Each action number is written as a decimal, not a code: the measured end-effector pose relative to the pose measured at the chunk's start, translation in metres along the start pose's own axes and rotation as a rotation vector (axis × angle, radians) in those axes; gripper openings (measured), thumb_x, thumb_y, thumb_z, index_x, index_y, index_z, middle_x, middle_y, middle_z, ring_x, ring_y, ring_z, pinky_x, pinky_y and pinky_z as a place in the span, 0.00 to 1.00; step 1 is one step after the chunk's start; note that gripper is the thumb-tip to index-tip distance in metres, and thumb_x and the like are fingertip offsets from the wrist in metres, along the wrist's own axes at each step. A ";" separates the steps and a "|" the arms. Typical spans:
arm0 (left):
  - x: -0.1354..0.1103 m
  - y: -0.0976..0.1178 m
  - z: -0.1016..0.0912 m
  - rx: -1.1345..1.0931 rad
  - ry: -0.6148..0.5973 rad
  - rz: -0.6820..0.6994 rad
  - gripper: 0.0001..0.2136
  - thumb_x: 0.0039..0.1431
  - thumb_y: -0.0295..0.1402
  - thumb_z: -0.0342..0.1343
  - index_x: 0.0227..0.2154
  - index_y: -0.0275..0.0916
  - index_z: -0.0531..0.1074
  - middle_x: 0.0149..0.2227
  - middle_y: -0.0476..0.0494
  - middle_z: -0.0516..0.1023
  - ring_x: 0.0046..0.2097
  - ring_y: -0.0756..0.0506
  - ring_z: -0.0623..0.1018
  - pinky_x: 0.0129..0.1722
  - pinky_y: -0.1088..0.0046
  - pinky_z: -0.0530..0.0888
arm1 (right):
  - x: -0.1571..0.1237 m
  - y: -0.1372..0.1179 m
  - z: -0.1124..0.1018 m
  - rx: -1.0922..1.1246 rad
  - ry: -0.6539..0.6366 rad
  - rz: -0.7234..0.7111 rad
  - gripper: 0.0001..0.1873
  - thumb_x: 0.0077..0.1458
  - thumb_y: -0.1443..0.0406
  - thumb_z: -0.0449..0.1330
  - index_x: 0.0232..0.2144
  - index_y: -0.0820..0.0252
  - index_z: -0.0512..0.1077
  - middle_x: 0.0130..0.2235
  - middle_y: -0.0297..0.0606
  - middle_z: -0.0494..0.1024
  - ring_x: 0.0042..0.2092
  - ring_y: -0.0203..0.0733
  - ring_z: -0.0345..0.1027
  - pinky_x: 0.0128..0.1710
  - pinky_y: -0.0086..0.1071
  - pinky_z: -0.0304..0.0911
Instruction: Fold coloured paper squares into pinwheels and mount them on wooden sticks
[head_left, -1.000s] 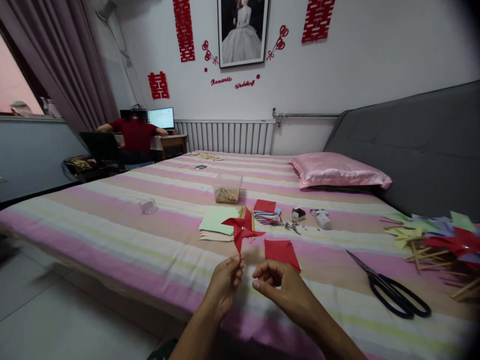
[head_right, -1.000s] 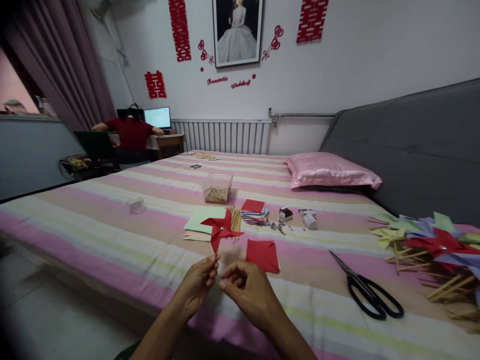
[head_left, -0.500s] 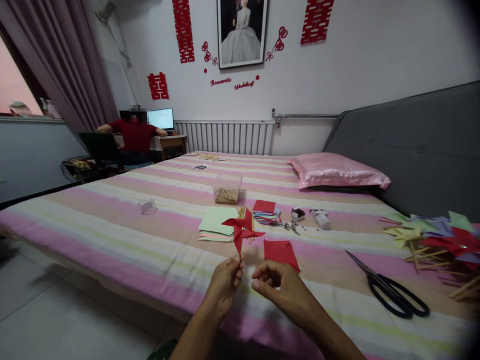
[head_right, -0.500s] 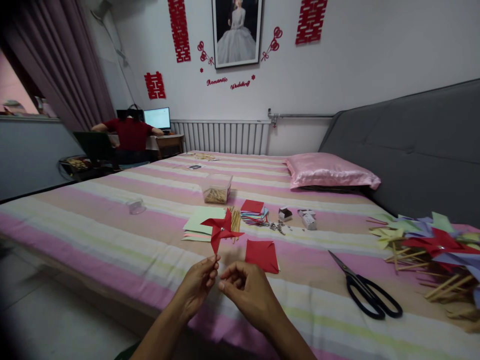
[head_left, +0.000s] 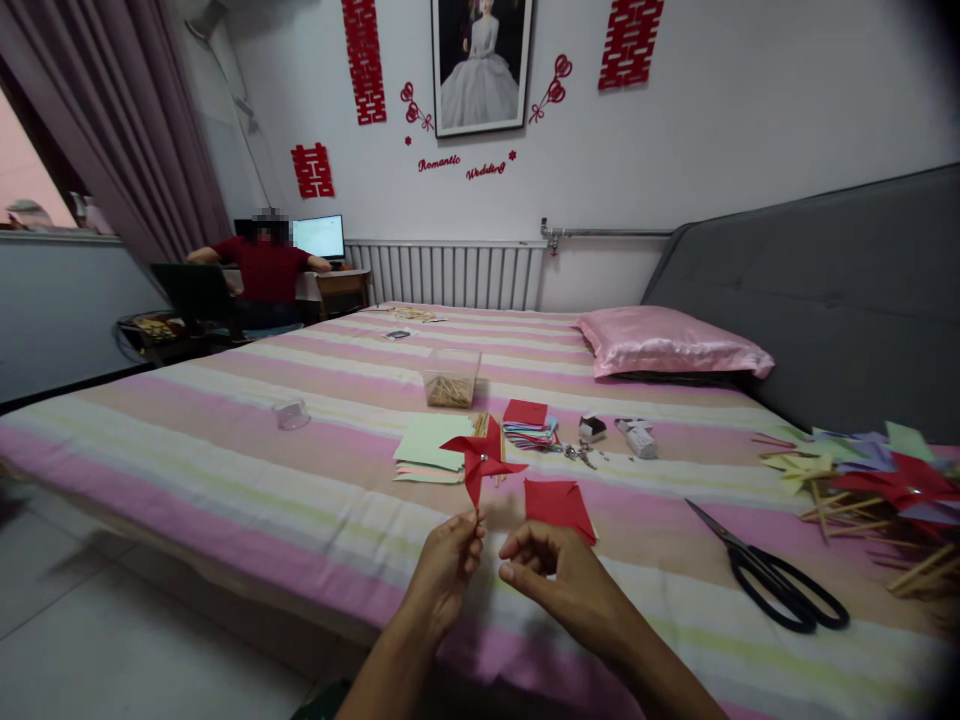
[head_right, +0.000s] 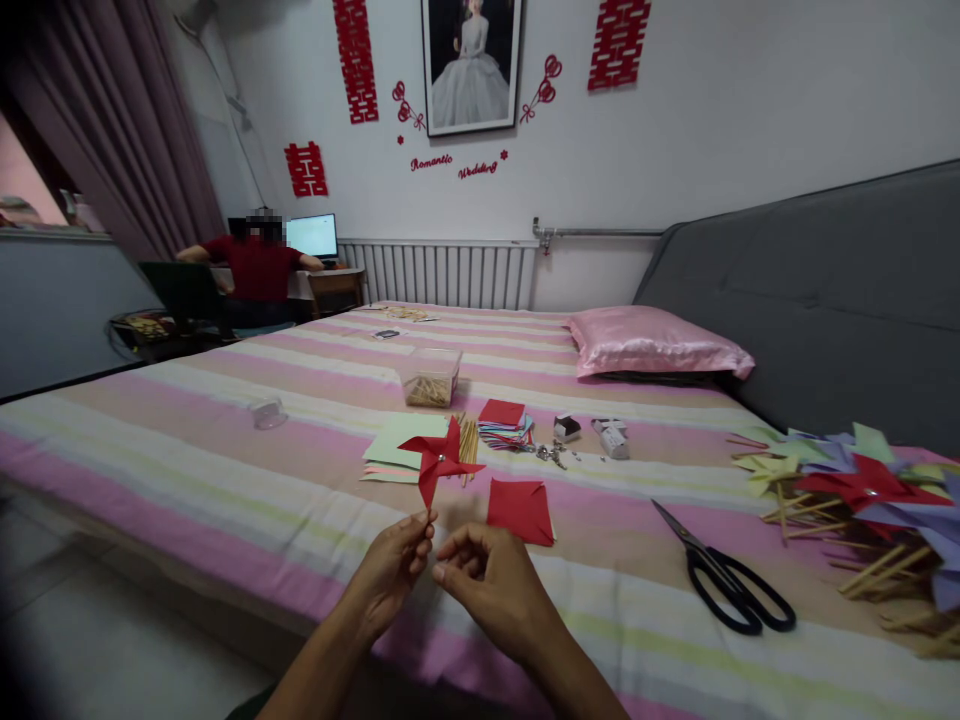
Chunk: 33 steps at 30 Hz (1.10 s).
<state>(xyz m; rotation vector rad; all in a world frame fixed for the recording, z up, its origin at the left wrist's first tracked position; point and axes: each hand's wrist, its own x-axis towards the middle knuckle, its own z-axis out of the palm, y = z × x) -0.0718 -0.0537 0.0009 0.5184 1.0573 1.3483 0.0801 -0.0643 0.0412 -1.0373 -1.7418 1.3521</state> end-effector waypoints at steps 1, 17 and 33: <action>0.000 0.000 0.000 0.001 0.001 -0.001 0.05 0.50 0.28 0.56 0.29 0.30 0.72 0.22 0.51 0.67 0.18 0.59 0.62 0.16 0.85 0.55 | 0.000 0.000 0.000 -0.003 0.000 0.000 0.07 0.45 0.66 0.60 0.28 0.64 0.71 0.26 0.34 0.71 0.28 0.35 0.62 0.28 0.28 0.58; 0.002 -0.003 0.000 -0.011 -0.003 0.009 0.06 0.47 0.29 0.59 0.27 0.30 0.72 0.21 0.51 0.67 0.18 0.58 0.62 0.15 0.85 0.54 | -0.001 -0.001 0.000 0.003 0.007 -0.004 0.06 0.44 0.66 0.60 0.28 0.64 0.71 0.26 0.34 0.72 0.27 0.34 0.63 0.28 0.28 0.58; -0.013 0.002 0.009 0.135 -0.220 -0.068 0.10 0.44 0.34 0.62 0.26 0.31 0.73 0.21 0.52 0.65 0.18 0.60 0.59 0.17 0.84 0.50 | 0.014 0.019 -0.034 -0.444 0.666 -0.262 0.17 0.47 0.67 0.56 0.42 0.56 0.70 0.43 0.41 0.68 0.41 0.45 0.66 0.39 0.39 0.64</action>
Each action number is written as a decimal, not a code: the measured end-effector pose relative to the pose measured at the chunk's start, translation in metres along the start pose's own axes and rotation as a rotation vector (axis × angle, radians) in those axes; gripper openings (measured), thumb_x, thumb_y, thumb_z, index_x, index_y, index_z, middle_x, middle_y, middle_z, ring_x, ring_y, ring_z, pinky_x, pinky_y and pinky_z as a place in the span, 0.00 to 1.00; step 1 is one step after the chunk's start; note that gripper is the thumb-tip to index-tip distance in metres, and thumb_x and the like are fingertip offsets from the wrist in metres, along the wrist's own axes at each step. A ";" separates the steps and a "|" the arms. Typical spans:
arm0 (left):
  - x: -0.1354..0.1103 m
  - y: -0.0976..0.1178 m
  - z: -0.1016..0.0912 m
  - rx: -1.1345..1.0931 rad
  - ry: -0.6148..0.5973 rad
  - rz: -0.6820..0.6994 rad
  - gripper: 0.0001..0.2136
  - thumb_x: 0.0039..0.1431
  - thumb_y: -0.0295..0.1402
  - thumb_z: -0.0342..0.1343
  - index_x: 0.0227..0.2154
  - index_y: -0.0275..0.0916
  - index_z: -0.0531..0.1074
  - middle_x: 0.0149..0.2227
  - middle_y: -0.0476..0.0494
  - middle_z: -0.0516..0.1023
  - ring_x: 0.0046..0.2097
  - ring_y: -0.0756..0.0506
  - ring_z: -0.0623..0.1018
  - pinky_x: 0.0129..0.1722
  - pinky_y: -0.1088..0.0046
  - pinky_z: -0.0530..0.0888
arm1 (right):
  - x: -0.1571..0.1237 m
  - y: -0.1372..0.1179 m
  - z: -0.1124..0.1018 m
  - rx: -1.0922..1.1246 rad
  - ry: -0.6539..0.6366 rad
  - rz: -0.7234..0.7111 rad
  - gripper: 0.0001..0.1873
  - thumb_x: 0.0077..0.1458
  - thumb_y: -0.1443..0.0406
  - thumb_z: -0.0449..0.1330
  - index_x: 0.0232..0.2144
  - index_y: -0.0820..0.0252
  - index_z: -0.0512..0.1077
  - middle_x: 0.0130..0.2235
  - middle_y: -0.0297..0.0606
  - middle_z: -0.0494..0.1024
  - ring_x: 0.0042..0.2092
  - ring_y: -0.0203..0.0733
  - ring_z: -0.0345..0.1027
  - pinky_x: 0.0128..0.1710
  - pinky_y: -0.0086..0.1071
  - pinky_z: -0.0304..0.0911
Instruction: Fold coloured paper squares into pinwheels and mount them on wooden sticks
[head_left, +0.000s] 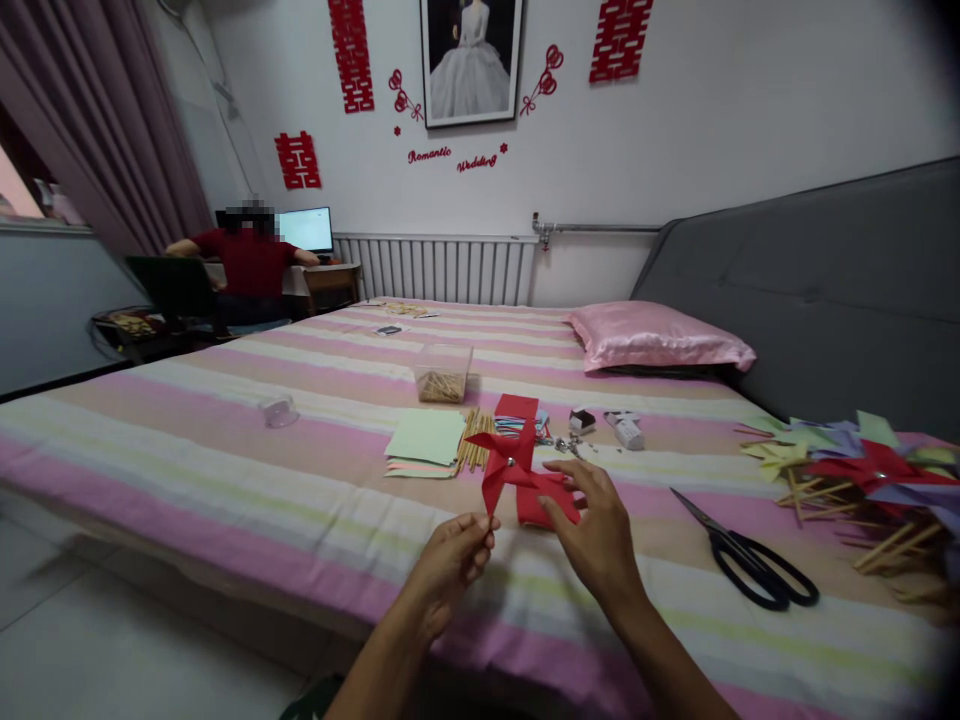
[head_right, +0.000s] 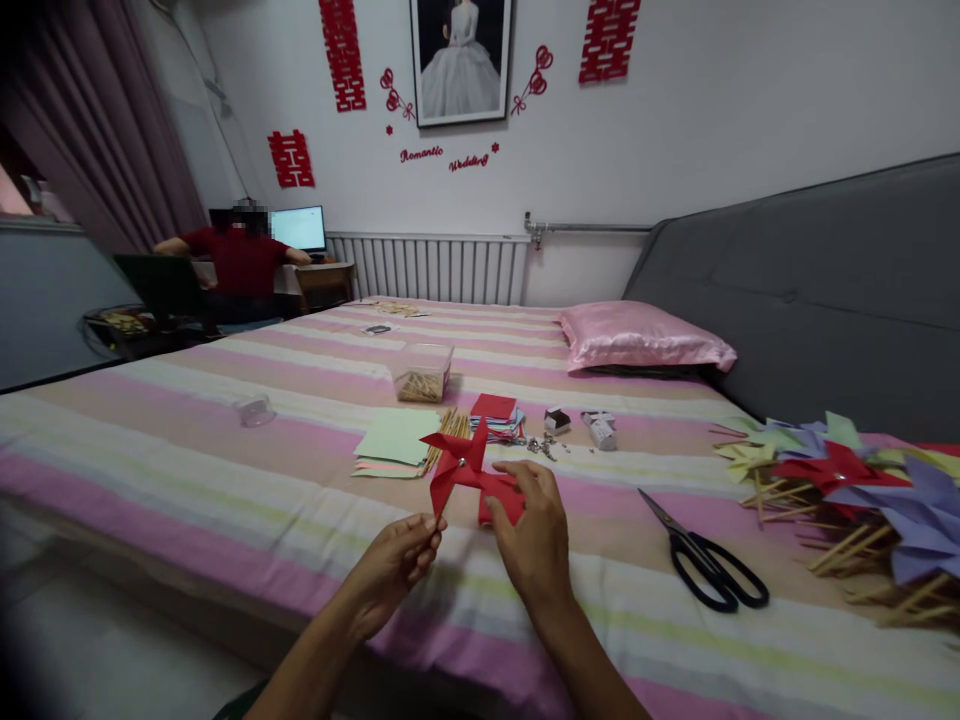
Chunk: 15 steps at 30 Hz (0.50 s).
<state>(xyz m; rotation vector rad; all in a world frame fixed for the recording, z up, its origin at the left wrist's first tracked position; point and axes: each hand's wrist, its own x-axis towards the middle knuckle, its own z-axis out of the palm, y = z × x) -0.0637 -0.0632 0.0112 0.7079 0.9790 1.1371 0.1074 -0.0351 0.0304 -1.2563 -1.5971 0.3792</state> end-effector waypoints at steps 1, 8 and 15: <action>0.000 0.000 0.000 0.010 -0.015 -0.002 0.10 0.44 0.34 0.62 0.25 0.31 0.73 0.21 0.52 0.65 0.18 0.59 0.59 0.17 0.83 0.49 | 0.001 0.002 -0.001 0.001 0.013 -0.016 0.14 0.47 0.67 0.56 0.39 0.56 0.72 0.43 0.42 0.68 0.43 0.46 0.65 0.40 0.39 0.64; 0.000 0.001 0.002 0.011 -0.010 -0.022 0.11 0.42 0.34 0.63 0.26 0.31 0.74 0.21 0.52 0.66 0.19 0.59 0.59 0.17 0.82 0.49 | 0.000 0.002 0.001 0.045 0.084 -0.061 0.06 0.46 0.69 0.59 0.28 0.56 0.75 0.42 0.41 0.69 0.44 0.47 0.65 0.44 0.40 0.62; 0.001 0.003 0.005 0.014 -0.006 -0.021 0.11 0.41 0.34 0.64 0.26 0.31 0.73 0.21 0.52 0.65 0.18 0.59 0.58 0.17 0.82 0.48 | -0.003 -0.003 0.008 0.082 0.041 -0.056 0.07 0.43 0.71 0.61 0.28 0.56 0.75 0.43 0.40 0.68 0.45 0.45 0.65 0.46 0.38 0.62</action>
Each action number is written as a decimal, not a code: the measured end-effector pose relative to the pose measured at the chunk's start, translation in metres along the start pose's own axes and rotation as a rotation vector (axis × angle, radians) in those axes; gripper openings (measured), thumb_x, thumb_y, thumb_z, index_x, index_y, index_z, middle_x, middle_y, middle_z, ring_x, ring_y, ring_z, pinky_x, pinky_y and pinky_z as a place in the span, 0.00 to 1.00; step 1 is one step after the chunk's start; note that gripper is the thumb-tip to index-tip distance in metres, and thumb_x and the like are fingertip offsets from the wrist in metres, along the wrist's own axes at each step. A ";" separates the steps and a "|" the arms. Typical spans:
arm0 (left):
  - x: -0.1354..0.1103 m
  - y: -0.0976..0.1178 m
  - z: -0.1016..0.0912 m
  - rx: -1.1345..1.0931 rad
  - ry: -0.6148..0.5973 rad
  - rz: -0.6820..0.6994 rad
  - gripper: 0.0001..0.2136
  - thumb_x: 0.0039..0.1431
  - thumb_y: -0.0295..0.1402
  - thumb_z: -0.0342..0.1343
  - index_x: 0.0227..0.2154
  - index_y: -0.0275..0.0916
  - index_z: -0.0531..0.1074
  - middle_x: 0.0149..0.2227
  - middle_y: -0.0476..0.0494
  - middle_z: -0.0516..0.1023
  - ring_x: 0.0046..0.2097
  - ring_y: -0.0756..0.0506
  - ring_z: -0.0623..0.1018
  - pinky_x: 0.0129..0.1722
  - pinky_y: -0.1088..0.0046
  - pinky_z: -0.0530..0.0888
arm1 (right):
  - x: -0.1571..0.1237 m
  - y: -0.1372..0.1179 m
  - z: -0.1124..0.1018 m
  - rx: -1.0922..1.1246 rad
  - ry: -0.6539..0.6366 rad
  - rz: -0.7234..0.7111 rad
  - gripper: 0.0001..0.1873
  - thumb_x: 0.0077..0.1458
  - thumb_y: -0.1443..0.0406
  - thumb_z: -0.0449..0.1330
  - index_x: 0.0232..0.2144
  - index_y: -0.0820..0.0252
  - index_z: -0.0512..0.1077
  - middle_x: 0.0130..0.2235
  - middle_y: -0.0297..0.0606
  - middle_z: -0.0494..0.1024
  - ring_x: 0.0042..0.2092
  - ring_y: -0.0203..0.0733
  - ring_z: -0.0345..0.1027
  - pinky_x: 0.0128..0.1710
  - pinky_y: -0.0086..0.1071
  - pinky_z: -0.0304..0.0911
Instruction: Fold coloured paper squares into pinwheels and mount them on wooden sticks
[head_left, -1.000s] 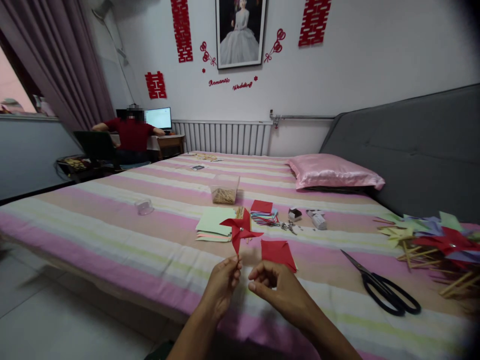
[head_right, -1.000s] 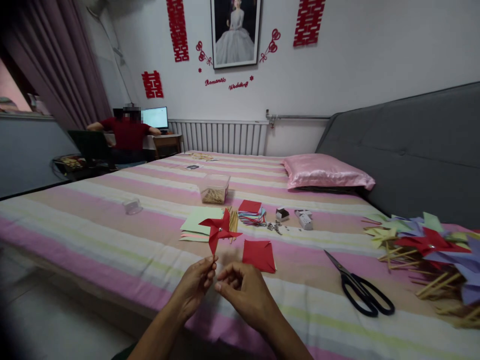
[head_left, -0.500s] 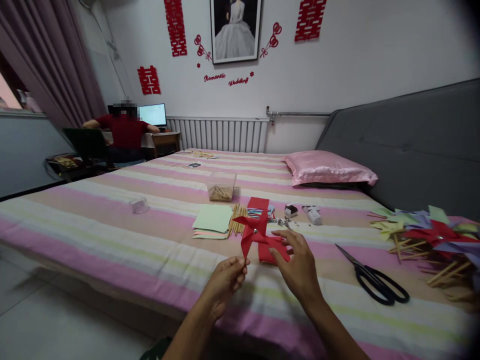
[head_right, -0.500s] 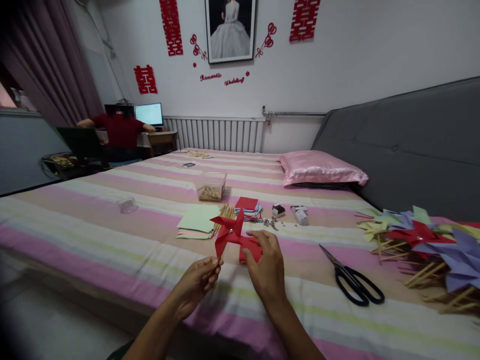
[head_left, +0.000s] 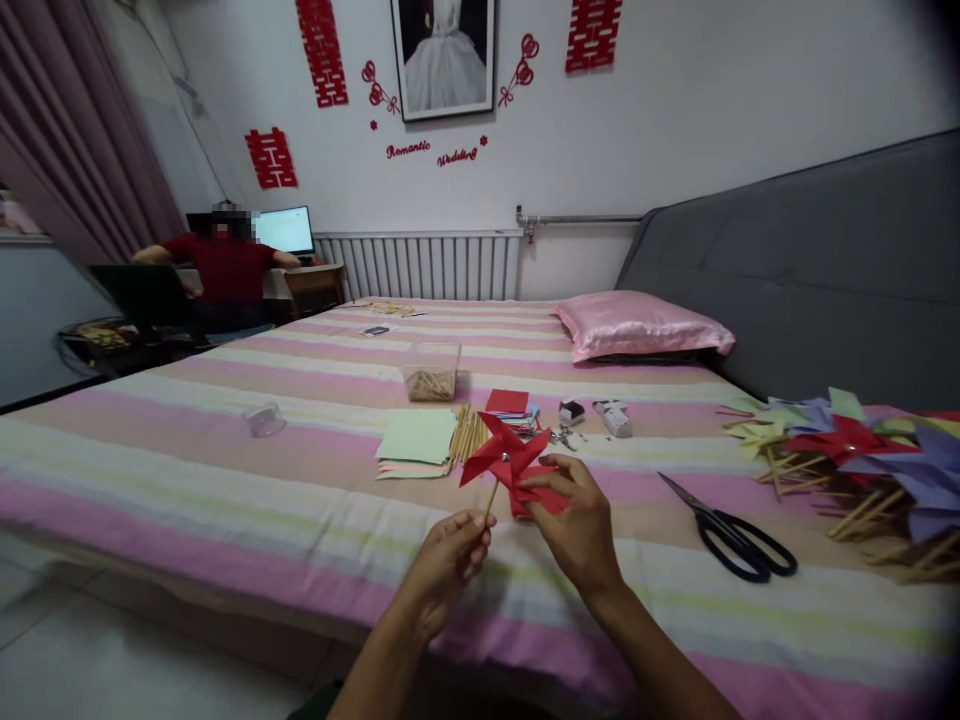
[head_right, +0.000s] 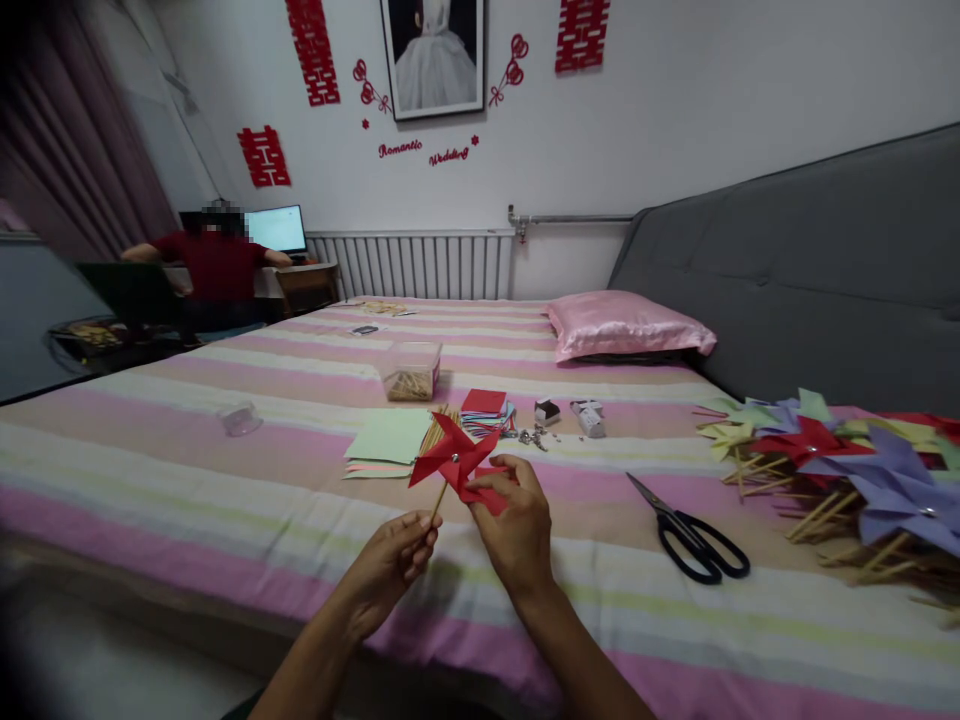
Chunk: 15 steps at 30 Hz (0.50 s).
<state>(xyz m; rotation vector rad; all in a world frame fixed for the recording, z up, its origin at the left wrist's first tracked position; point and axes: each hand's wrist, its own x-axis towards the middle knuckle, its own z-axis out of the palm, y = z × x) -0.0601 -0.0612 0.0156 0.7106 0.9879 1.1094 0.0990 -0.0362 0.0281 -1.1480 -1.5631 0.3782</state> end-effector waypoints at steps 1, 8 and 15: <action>0.000 0.000 0.000 0.002 0.000 -0.001 0.11 0.41 0.34 0.64 0.26 0.31 0.73 0.21 0.52 0.65 0.18 0.59 0.58 0.17 0.82 0.48 | 0.000 -0.001 0.000 -0.002 -0.001 0.000 0.07 0.43 0.70 0.62 0.28 0.56 0.75 0.43 0.41 0.68 0.45 0.45 0.65 0.46 0.38 0.61; 0.000 -0.001 -0.002 0.034 0.010 0.026 0.11 0.43 0.35 0.63 0.26 0.32 0.73 0.21 0.53 0.66 0.19 0.59 0.58 0.18 0.82 0.50 | 0.004 -0.013 -0.007 0.211 0.004 0.180 0.17 0.37 0.57 0.67 0.26 0.59 0.66 0.40 0.43 0.72 0.42 0.47 0.66 0.43 0.41 0.62; -0.003 -0.006 0.006 0.138 -0.077 0.056 0.11 0.45 0.38 0.61 0.27 0.33 0.73 0.20 0.53 0.65 0.19 0.58 0.59 0.19 0.80 0.49 | 0.006 0.000 -0.001 0.764 -0.082 0.585 0.20 0.39 0.56 0.67 0.32 0.63 0.70 0.30 0.38 0.76 0.32 0.42 0.71 0.33 0.34 0.66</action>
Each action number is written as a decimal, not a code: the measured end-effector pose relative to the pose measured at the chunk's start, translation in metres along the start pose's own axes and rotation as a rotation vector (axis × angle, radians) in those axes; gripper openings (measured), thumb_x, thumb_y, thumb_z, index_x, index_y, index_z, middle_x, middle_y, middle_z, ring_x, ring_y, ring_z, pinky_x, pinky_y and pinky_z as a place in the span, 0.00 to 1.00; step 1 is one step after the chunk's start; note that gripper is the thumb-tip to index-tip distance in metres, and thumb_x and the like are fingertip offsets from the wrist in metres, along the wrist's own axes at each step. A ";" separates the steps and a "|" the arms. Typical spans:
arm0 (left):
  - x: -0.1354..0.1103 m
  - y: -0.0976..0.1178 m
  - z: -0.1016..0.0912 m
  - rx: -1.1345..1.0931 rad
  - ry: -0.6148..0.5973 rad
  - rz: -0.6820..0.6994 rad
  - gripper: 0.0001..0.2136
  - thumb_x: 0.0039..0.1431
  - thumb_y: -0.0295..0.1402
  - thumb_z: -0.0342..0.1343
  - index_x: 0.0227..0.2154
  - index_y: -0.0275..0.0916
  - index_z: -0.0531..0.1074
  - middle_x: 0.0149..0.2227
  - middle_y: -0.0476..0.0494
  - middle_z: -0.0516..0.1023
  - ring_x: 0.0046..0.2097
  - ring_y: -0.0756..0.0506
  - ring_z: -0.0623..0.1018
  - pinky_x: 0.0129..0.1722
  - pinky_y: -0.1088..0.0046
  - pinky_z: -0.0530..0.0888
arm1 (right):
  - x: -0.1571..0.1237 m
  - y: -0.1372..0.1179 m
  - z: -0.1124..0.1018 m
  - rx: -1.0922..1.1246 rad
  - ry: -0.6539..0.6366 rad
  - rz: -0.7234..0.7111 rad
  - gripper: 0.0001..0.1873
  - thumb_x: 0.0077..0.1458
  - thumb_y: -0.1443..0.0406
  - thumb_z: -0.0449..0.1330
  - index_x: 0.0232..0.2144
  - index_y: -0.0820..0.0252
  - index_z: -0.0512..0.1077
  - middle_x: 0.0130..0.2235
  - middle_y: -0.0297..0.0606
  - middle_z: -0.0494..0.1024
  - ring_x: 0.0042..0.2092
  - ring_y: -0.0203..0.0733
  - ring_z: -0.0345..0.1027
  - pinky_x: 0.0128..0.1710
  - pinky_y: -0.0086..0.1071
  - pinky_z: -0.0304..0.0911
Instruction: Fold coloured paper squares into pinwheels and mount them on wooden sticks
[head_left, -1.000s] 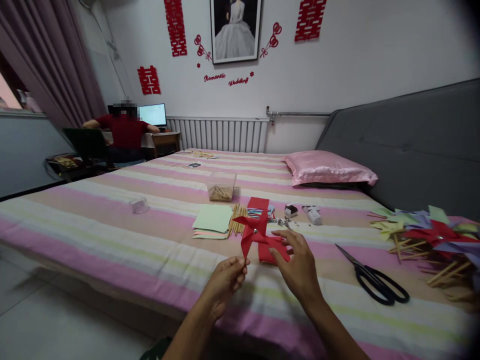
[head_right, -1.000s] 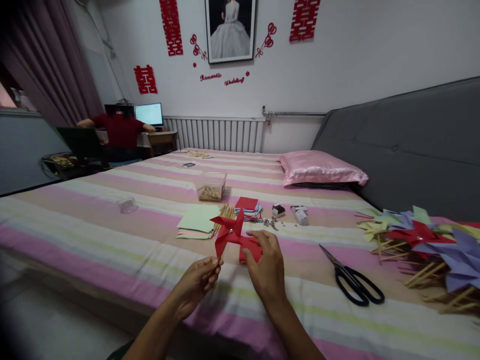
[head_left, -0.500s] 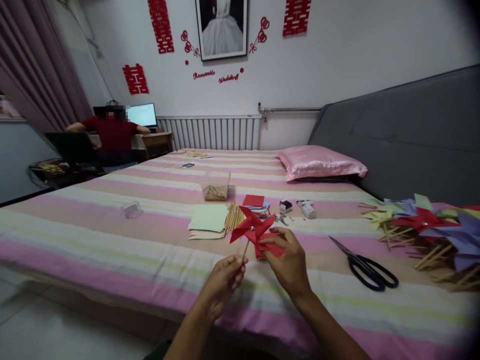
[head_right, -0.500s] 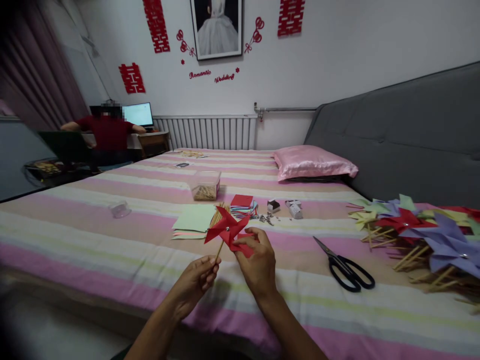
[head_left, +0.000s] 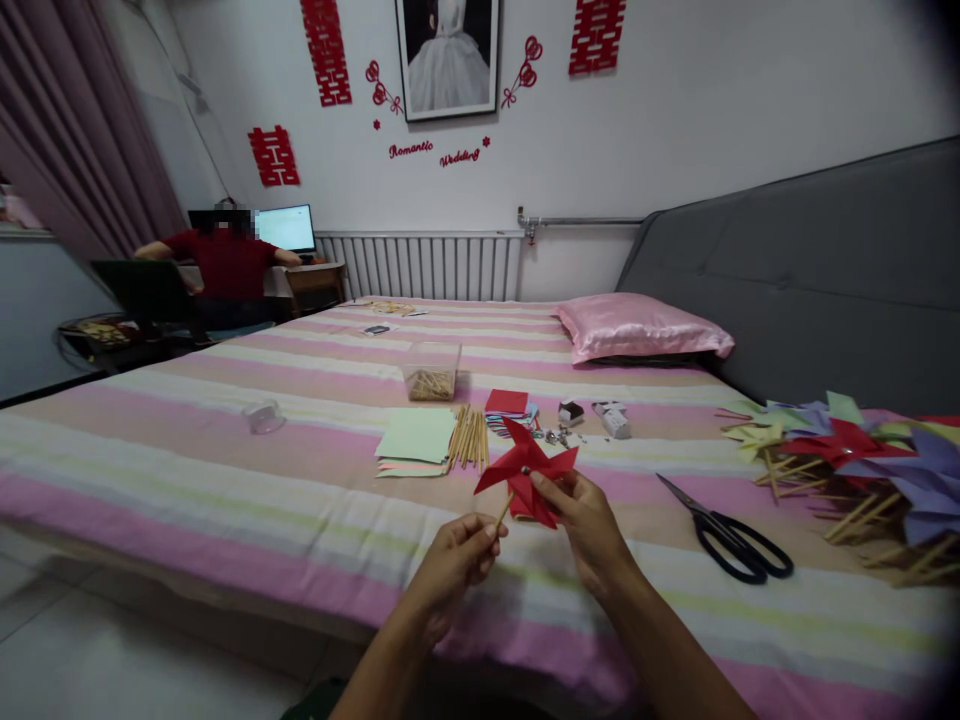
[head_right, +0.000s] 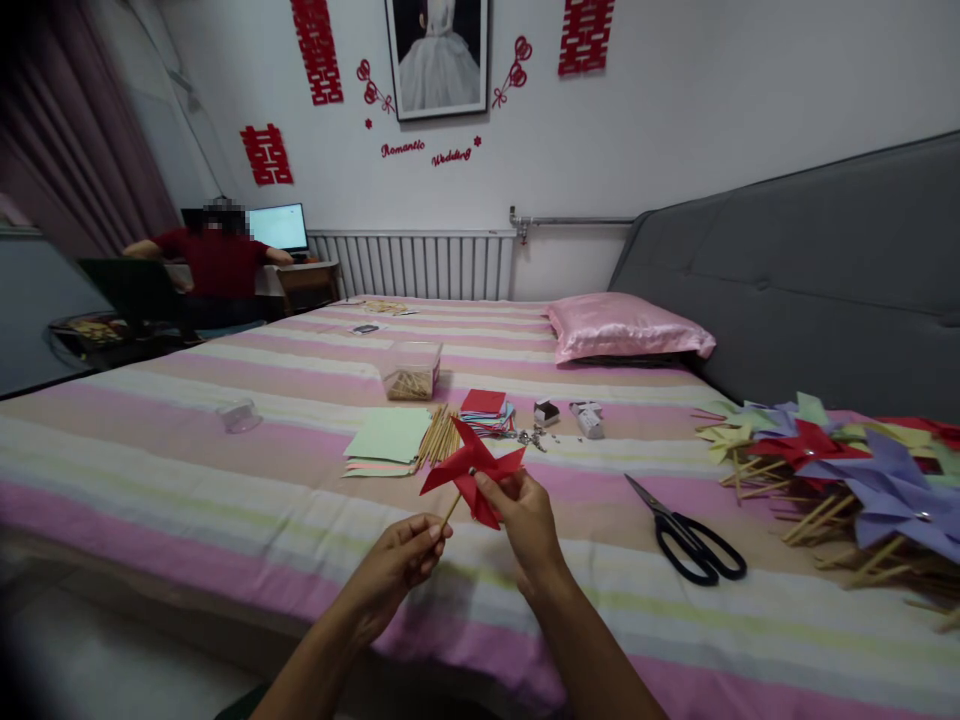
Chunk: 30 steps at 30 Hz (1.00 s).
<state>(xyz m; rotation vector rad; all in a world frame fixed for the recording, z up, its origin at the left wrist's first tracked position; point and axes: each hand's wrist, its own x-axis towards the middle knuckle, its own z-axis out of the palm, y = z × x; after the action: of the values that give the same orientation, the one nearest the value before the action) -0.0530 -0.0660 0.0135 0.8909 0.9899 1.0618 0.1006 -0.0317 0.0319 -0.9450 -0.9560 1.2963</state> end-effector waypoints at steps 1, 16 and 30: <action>0.000 -0.001 0.002 0.010 -0.010 0.000 0.12 0.45 0.38 0.62 0.27 0.33 0.73 0.20 0.52 0.65 0.19 0.58 0.59 0.19 0.80 0.48 | 0.001 0.002 -0.001 0.023 -0.006 0.021 0.20 0.39 0.56 0.67 0.31 0.64 0.71 0.28 0.38 0.76 0.30 0.42 0.71 0.32 0.34 0.67; 0.000 -0.005 0.006 0.010 -0.082 0.006 0.14 0.44 0.41 0.62 0.27 0.34 0.72 0.20 0.52 0.65 0.18 0.57 0.58 0.20 0.77 0.47 | -0.002 0.000 0.001 0.061 0.031 0.024 0.19 0.36 0.55 0.68 0.26 0.64 0.72 0.23 0.38 0.76 0.26 0.43 0.71 0.26 0.35 0.68; -0.001 -0.005 0.006 0.015 -0.096 0.016 0.11 0.47 0.38 0.59 0.27 0.33 0.71 0.21 0.52 0.64 0.18 0.58 0.57 0.20 0.77 0.46 | -0.003 0.000 0.001 0.074 0.058 0.031 0.17 0.36 0.58 0.69 0.26 0.65 0.73 0.22 0.36 0.76 0.26 0.41 0.70 0.28 0.35 0.68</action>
<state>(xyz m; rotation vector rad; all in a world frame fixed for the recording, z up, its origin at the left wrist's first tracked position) -0.0460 -0.0692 0.0111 0.9550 0.9129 1.0164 0.0992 -0.0346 0.0327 -0.9382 -0.8467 1.3143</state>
